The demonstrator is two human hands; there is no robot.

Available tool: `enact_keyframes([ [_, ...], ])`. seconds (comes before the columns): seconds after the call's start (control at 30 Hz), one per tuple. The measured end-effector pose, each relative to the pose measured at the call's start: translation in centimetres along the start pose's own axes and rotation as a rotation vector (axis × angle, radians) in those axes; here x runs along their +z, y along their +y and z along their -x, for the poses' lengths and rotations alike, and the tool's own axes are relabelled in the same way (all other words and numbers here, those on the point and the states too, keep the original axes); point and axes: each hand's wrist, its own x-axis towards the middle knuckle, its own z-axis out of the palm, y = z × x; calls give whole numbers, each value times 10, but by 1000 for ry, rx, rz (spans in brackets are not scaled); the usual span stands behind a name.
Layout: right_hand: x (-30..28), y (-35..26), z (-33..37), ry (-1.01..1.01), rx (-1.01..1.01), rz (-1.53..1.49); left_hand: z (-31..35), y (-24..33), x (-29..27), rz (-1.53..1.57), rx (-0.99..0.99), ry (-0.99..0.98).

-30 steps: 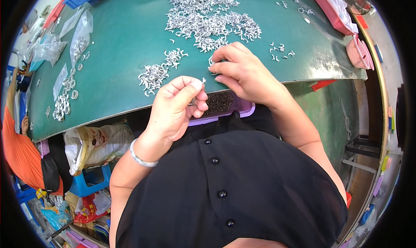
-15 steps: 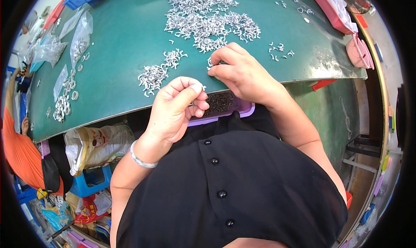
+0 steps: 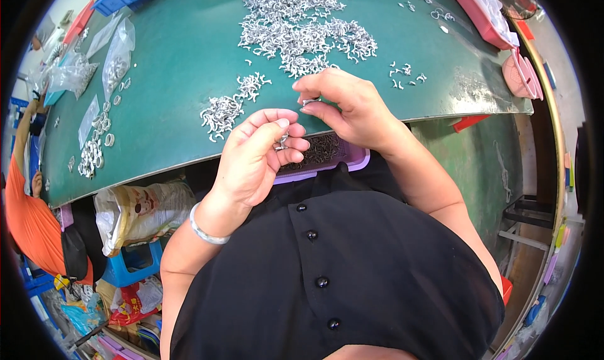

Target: The person picks up individual small metal fasteners from a pile and places them into a purple tray, often picking up multiple items in their left hand and using the right hand to move them one by one.

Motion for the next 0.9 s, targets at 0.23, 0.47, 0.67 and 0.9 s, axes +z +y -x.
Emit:
enact_keyframes([
  [0.23,3,-2,-2,61,-73,-1,-3,0,0,-22,-16,25],
  [0.47,3,-9,-4,47,-221,88,-4,0,5,-31,34,68],
  [0.67,4,-8,-3,46,-311,203,-7,-1,12,-203,113,150],
  [0.9,7,-3,0,66,-225,79,-9,-5,8,-171,142,153],
])
